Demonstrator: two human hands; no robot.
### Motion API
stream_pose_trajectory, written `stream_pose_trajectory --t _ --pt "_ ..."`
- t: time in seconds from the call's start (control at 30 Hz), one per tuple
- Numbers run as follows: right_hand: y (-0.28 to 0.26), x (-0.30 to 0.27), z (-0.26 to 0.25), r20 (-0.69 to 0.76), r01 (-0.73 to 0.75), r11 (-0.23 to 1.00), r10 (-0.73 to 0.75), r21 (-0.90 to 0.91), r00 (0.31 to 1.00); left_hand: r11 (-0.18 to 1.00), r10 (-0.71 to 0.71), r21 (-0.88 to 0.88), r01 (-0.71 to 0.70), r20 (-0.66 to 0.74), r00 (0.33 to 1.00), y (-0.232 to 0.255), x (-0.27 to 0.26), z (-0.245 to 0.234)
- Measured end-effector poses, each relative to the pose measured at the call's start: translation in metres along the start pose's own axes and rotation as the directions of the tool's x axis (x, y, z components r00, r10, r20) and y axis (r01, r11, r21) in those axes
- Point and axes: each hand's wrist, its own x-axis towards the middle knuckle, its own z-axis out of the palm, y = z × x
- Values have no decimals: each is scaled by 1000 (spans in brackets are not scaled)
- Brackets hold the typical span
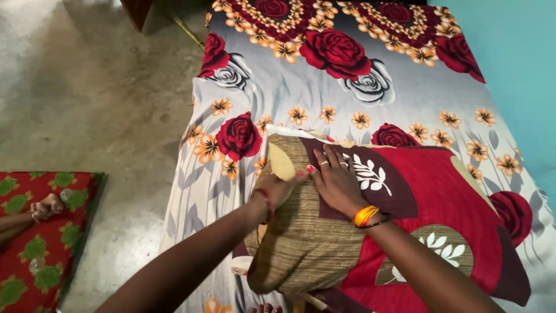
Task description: Fold various pieces of fabric and stuff a pillowcase.
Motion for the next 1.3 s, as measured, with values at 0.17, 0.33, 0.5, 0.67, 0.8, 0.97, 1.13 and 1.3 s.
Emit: stream_pose_trajectory --t 0.17,0.33,0.5,0.67,0.8,0.97,1.13,1.3 --pt "27 8 14 -36 -2 980 9 197 999 990 -6 -143 9 19 1000 38 -19 22" --pt "9 11 -30 -58 -115 868 163 484 985 893 425 -160 -421 -9 905 72 -51 13" --pt "-30 8 -72 -41 18 972 -8 236 999 930 363 -80 -358 55 930 47 18 -79" --pt "-43 -6 -22 59 155 972 -146 -177 987 997 54 58 -52 -23 998 -7 56 -108" --pt "-29 6 -30 35 90 990 -87 -110 996 752 438 659 -33 -461 772 35 6 -42" --pt "4 24 -39 90 -143 988 137 65 986 216 485 966 -141 19 874 85 -47 9" --pt "23 36 -31 288 -80 994 99 -79 952 211 361 965 -153 69 930 75 -34 10" --pt "68 23 -1 271 -8 999 22 -53 962 221 380 961 -166 72 922 77 -41 7"
